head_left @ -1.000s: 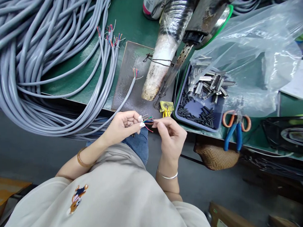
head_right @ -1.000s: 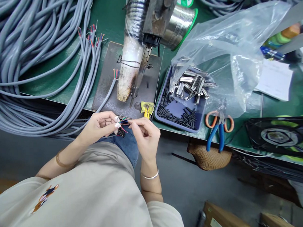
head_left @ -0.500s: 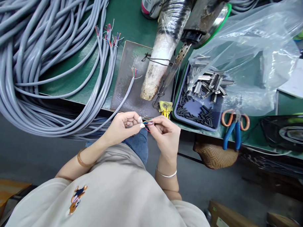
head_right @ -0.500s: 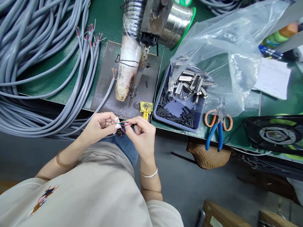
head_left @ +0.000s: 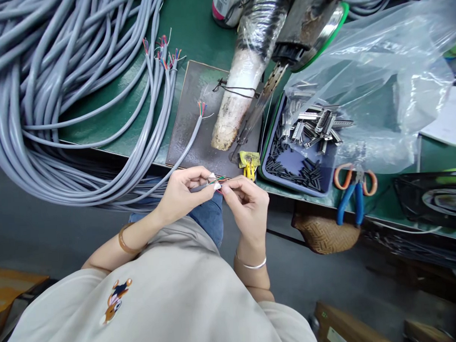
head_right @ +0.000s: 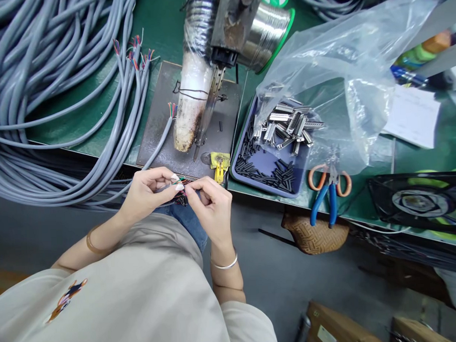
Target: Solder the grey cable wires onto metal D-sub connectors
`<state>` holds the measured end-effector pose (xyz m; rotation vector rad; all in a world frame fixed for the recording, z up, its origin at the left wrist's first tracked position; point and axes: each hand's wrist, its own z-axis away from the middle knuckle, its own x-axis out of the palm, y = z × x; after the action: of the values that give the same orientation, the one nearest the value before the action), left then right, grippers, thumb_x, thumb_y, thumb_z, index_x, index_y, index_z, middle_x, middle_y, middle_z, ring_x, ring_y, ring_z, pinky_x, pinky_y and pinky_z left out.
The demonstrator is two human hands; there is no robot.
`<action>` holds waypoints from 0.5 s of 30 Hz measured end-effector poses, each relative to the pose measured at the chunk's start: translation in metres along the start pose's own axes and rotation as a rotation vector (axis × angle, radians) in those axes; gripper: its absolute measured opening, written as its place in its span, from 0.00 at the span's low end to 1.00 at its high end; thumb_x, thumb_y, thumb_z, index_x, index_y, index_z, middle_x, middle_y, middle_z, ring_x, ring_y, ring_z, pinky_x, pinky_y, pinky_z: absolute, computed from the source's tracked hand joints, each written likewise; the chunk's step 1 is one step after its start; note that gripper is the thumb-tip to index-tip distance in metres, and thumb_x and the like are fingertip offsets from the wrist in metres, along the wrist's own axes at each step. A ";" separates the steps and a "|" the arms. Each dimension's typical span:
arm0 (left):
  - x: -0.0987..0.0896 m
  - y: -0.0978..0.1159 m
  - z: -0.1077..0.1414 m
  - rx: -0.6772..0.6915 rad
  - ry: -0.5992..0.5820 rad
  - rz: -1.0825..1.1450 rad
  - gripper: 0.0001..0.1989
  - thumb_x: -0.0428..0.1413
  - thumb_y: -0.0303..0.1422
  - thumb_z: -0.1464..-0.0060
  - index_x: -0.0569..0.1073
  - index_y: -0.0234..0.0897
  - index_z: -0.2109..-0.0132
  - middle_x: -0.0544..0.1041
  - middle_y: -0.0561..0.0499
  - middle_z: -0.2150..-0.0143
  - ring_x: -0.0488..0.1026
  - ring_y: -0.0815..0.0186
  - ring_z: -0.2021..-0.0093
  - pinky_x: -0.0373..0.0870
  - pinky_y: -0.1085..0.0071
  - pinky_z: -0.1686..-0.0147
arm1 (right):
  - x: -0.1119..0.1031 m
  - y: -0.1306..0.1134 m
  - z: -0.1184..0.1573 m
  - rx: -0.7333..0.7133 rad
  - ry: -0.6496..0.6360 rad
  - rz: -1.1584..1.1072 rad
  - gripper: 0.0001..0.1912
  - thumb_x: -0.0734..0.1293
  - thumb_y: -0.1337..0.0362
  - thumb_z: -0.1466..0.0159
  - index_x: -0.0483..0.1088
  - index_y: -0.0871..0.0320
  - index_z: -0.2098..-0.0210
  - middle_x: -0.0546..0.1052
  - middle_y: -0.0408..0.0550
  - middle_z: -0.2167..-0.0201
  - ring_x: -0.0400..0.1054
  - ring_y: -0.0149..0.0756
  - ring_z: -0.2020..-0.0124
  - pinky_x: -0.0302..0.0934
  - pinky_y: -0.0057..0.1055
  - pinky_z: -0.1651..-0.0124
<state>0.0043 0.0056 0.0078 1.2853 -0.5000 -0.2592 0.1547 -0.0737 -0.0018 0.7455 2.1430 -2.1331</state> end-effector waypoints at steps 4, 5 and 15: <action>-0.001 0.002 0.001 -0.107 -0.033 0.069 0.16 0.69 0.38 0.52 0.71 0.35 0.71 0.71 0.57 0.79 0.62 0.77 0.81 0.58 0.79 0.82 | -0.001 0.003 0.003 -0.052 0.126 0.033 0.08 0.70 0.58 0.32 0.80 0.53 0.60 0.72 0.39 0.75 0.55 0.27 0.79 0.54 0.30 0.73; -0.002 0.002 0.000 -0.151 -0.062 0.108 0.17 0.70 0.39 0.52 0.71 0.35 0.70 0.71 0.57 0.80 0.60 0.78 0.83 0.55 0.79 0.84 | -0.002 0.005 0.004 -0.084 0.164 0.054 0.07 0.71 0.58 0.32 0.80 0.52 0.59 0.73 0.40 0.74 0.54 0.26 0.79 0.54 0.30 0.73; -0.025 0.001 -0.012 -0.514 -0.288 0.571 0.12 0.66 0.31 0.56 0.70 0.34 0.71 0.61 0.59 0.81 0.51 0.80 0.85 0.44 0.81 0.86 | 0.002 -0.003 0.007 -0.441 0.044 0.219 0.18 0.71 0.67 0.32 0.77 0.45 0.45 0.84 0.44 0.64 0.75 0.31 0.71 0.69 0.29 0.69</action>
<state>-0.0117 0.0280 0.0010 0.5705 -0.9529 -0.0792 0.1502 -0.0795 0.0001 0.9290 2.3054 -1.4774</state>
